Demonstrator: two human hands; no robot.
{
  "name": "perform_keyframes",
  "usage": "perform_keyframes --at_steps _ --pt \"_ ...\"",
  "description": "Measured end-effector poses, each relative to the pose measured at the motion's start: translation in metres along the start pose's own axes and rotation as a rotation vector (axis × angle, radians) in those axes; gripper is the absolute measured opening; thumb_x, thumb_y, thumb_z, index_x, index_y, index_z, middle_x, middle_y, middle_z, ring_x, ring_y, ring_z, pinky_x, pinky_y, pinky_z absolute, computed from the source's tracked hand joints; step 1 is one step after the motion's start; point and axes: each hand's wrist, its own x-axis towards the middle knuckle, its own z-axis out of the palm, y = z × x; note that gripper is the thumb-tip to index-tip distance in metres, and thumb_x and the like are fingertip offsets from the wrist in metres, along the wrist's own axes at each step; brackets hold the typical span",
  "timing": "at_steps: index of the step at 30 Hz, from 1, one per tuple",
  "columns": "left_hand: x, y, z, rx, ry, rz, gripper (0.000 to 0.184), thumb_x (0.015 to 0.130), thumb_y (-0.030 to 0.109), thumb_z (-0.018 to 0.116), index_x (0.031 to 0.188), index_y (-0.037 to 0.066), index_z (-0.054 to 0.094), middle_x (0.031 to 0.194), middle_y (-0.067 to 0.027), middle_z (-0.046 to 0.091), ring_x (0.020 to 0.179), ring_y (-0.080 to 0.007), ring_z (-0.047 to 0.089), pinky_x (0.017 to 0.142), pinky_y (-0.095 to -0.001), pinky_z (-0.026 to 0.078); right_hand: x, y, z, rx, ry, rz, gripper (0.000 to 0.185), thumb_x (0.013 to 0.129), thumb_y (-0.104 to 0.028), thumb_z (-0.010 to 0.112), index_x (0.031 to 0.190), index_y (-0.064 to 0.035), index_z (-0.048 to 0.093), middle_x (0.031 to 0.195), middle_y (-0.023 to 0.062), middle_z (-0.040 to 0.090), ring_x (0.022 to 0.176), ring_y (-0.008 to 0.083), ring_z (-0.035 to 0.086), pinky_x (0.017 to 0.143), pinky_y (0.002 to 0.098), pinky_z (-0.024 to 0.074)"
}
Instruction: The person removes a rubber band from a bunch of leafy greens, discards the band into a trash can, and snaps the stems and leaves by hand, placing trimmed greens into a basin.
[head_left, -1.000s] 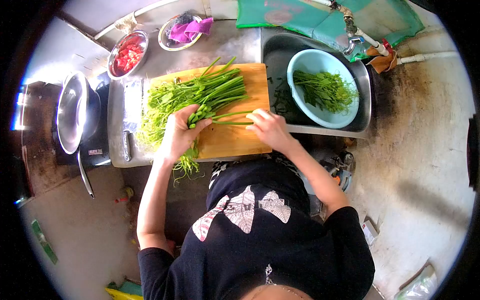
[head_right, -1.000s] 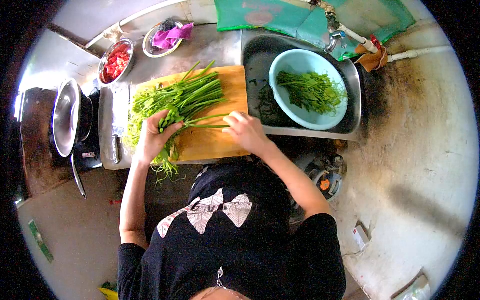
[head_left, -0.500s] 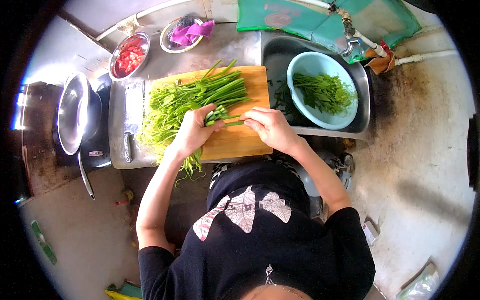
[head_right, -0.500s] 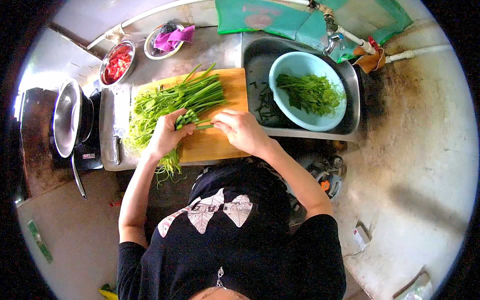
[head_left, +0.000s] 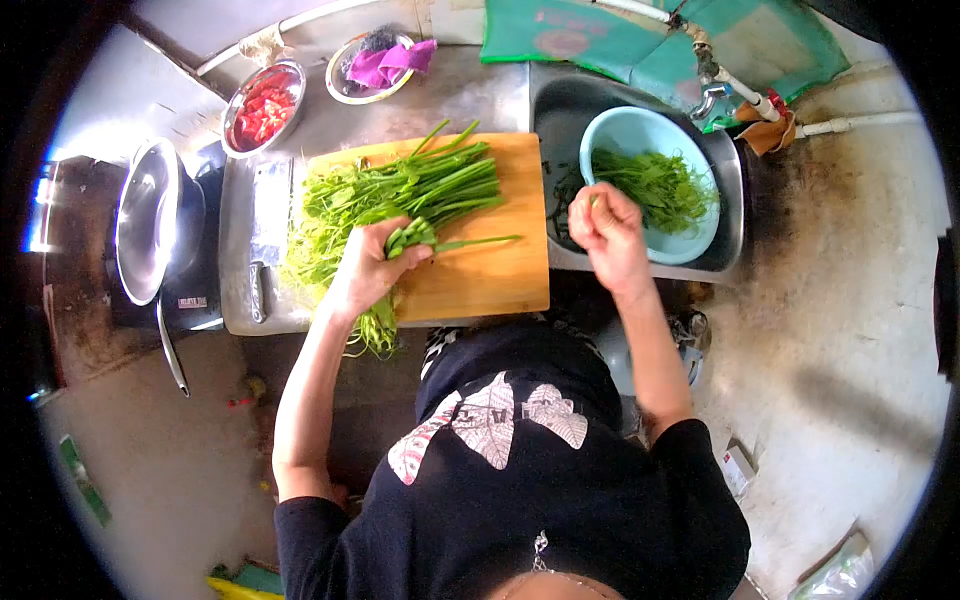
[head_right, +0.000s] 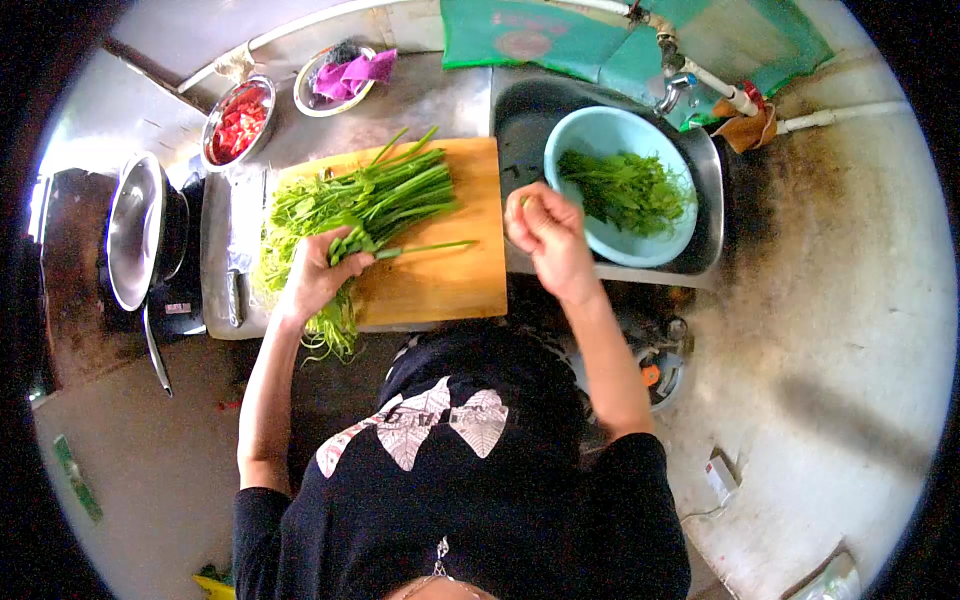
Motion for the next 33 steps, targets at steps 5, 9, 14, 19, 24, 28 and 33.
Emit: perform_keyframes --at_steps 5,9,14,19,24,28,33 --pt "0.001 0.012 0.006 -0.029 0.034 0.104 0.018 0.087 0.012 0.069 0.095 -0.003 0.064 0.068 -0.0057 0.064 0.063 -0.0095 0.055 0.062 -0.0273 0.047 0.008 0.007 -0.032 -0.598 0.059 0.053 0.015 0.091 -0.011 0.061 0.101 -0.0009 0.067 0.069 0.0005 0.057 0.055 0.0081 0.048 0.052 0.0219 0.0396" --pt "0.000 0.007 0.004 -0.092 -0.021 0.047 0.019 0.088 0.013 0.068 0.098 -0.003 0.063 0.069 -0.0040 0.065 0.063 -0.0094 0.056 0.061 -0.0278 0.047 0.013 0.044 -0.068 -1.590 0.054 -0.438 0.023 0.081 -0.013 0.069 0.104 -0.0072 0.068 0.093 0.0092 0.067 0.084 0.0274 0.065 0.074 0.0368 0.0527" --pt "-0.003 0.008 0.006 0.052 0.044 0.135 0.028 0.085 0.016 0.072 0.101 -0.004 0.062 0.077 -0.0114 0.068 0.070 -0.0144 0.062 0.067 -0.0306 0.049 0.004 0.066 -0.014 -1.509 -0.195 -0.446 0.018 0.082 -0.018 0.069 0.095 -0.0065 0.065 0.095 0.0094 0.061 0.091 0.0264 0.062 0.075 0.0374 0.0541" --pt "0.000 0.006 0.020 0.191 0.179 0.252 0.033 0.075 0.010 0.077 0.103 -0.001 0.062 0.085 -0.0177 0.067 0.079 -0.0307 0.065 0.074 -0.0351 0.049 0.007 0.073 -0.006 -1.470 -0.182 -0.388 0.010 0.083 -0.010 0.065 0.087 -0.0073 0.056 0.086 0.0082 0.062 0.073 0.0252 0.065 0.063 0.0369 0.0544" --pt "0.010 0.006 0.036 0.219 0.113 0.300 0.028 0.078 0.008 0.073 0.101 0.000 0.059 0.080 -0.0171 0.066 0.074 -0.0330 0.065 0.070 -0.0354 0.050 -0.009 0.029 0.042 -1.249 -0.222 -0.460 0.016 0.083 -0.010 0.067 0.092 -0.0071 0.054 0.078 0.0106 0.061 0.074 0.0301 0.065 0.061 0.0405 0.0508" --pt "0.008 0.011 0.033 0.097 0.043 0.119 0.022 0.081 0.007 0.071 0.098 0.001 0.058 0.073 -0.0144 0.067 0.062 -0.0233 0.064 0.062 -0.0326 0.049 -0.011 0.024 0.046 -1.269 -0.217 -0.396 0.014 0.084 -0.012 0.066 0.090 -0.0064 0.055 0.078 0.0106 0.061 0.074 0.0312 0.065 0.061 0.0398 0.0508" --pt "0.009 0.008 0.031 0.116 0.011 0.149 0.015 0.083 0.010 0.070 0.090 0.000 0.061 0.063 -0.0107 0.063 0.058 -0.0153 0.061 0.058 -0.0314 0.047 -0.011 0.020 0.049 -1.392 -0.303 -0.315 0.008 0.086 -0.014 0.061 0.084 -0.0062 0.059 0.081 0.0104 0.064 0.074 0.0319 0.065 0.061 0.0397 0.0507"
